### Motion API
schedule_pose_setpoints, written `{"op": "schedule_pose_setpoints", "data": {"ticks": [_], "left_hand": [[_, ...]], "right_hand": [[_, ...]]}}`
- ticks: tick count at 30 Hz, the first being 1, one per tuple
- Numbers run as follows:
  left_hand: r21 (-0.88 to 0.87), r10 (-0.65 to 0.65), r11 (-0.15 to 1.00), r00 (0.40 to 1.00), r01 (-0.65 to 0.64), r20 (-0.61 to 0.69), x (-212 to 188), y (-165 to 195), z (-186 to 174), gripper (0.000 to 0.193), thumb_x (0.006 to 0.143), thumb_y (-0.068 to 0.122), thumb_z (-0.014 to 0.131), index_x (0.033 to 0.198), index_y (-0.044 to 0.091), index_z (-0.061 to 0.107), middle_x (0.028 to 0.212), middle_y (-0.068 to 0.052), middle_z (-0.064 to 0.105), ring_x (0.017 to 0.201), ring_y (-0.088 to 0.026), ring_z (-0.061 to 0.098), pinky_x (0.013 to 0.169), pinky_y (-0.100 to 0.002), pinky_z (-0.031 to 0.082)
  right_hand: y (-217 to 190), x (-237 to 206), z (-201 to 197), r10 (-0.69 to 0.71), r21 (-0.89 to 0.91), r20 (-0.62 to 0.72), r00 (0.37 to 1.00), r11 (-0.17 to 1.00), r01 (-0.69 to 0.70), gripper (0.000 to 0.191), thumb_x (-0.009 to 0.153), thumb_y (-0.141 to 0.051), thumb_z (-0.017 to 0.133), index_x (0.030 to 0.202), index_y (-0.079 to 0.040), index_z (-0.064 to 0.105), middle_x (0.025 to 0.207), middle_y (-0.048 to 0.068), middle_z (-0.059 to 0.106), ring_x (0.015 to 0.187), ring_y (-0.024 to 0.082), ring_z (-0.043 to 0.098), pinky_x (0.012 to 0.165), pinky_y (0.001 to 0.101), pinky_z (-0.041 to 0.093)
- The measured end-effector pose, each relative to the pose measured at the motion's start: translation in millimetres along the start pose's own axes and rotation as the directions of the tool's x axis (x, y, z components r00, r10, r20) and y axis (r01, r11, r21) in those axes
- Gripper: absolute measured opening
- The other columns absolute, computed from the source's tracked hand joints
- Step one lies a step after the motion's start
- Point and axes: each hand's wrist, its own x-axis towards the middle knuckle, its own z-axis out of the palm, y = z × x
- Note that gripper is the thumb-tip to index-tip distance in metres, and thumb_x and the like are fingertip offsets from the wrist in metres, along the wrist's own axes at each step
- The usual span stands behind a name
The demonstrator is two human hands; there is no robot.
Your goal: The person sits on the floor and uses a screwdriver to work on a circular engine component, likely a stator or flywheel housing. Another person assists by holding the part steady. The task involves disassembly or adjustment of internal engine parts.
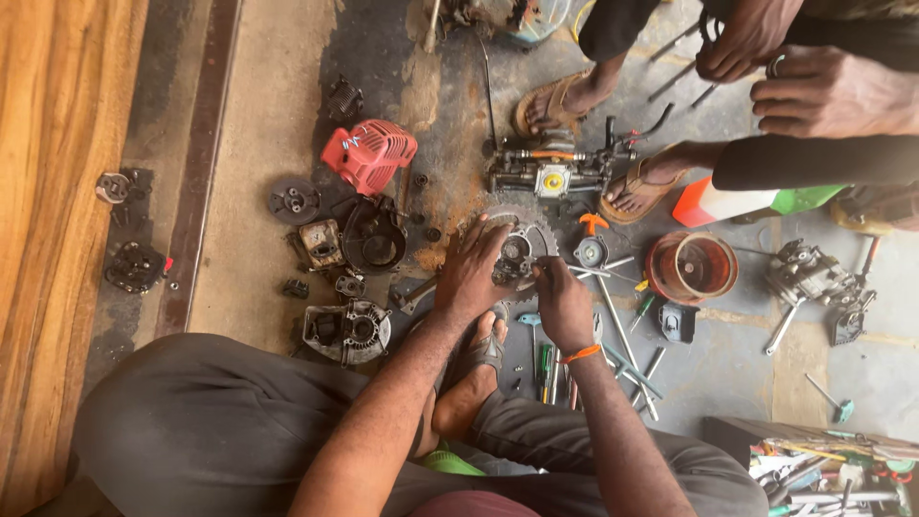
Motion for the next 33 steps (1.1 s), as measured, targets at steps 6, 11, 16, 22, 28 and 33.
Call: {"op": "schedule_pose_setpoints", "data": {"ticks": [6, 11, 16, 22, 28, 33], "left_hand": [[0.014, 0.032, 0.999, 0.996, -0.031, -0.089, 2, 7, 5, 0.101, 0.081, 0.071, 0.077, 0.155, 0.014, 0.039, 0.15, -0.012, 0.054, 0.155, -0.035, 0.031, 0.124, -0.064, 0.024], [0.073, -0.026, 0.997, 1.0, 0.026, 0.002, 10, 19, -2, 0.115, 0.071, 0.071, 0.081, 0.158, 0.017, 0.029, 0.147, -0.017, 0.051, 0.149, -0.036, 0.032, 0.122, -0.069, 0.019], [0.031, -0.04, 0.999, 0.997, 0.038, 0.073, 16, 22, -7, 0.123, 0.068, 0.058, 0.089, 0.161, 0.015, 0.021, 0.15, -0.014, 0.049, 0.15, -0.037, 0.032, 0.121, -0.069, 0.016], [-0.034, -0.04, 0.999, 0.999, 0.039, -0.031, 12, 16, 2, 0.1, 0.072, 0.055, 0.09, 0.146, 0.012, 0.04, 0.152, -0.021, 0.047, 0.149, -0.035, 0.035, 0.12, -0.068, 0.02], [-0.014, -0.032, 0.999, 0.995, 0.03, -0.095, 7, 18, 11, 0.092, 0.074, 0.05, 0.086, 0.146, 0.01, 0.044, 0.149, -0.014, 0.054, 0.15, -0.033, 0.037, 0.122, -0.066, 0.021], [-0.008, -0.032, 0.999, 0.991, 0.031, -0.128, 1, 18, 14, 0.09, 0.077, 0.05, 0.083, 0.148, 0.009, 0.045, 0.148, -0.012, 0.056, 0.151, -0.031, 0.038, 0.123, -0.066, 0.022]], "right_hand": [[2, 4, -6, -0.108, -0.026, -0.005, 0.994, 0.994, 0.108, 0.018, 0.102, -0.023, 0.059, 0.111, -0.008, 0.064, 0.087, 0.018, 0.073, 0.081, 0.042, 0.071, 0.068, 0.0515, 0.053], [7, 6, -9, 0.057, -0.112, 0.104, 0.993, 0.993, -0.046, 0.021, 0.103, -0.027, 0.056, 0.114, -0.009, 0.063, 0.083, 0.016, 0.073, 0.081, 0.041, 0.072, 0.072, 0.0523, 0.053], [9, 9, -5, -0.063, -0.129, 0.053, 0.997, 0.989, 0.07, 0.023, 0.104, -0.028, 0.055, 0.113, -0.008, 0.064, 0.093, 0.019, 0.073, 0.083, 0.044, 0.07, 0.071, 0.0547, 0.052], [5, 8, 1, 0.013, -0.26, 0.041, 0.999, 0.966, -0.002, 0.023, 0.106, -0.031, 0.053, 0.11, -0.011, 0.065, 0.091, 0.018, 0.074, 0.082, 0.044, 0.07, 0.069, 0.0547, 0.052], [1, 0, 14, -0.03, -0.268, -0.077, 0.997, 0.963, 0.008, 0.021, 0.106, -0.027, 0.052, 0.108, -0.008, 0.061, 0.093, 0.02, 0.073, 0.077, 0.043, 0.071, 0.064, 0.0535, 0.054], [4, -7, 21, 0.021, -0.313, -0.053, 0.998, 0.949, -0.037, 0.019, 0.106, -0.024, 0.053, 0.105, -0.006, 0.059, 0.091, 0.022, 0.072, 0.076, 0.045, 0.069, 0.066, 0.0542, 0.054]]}}
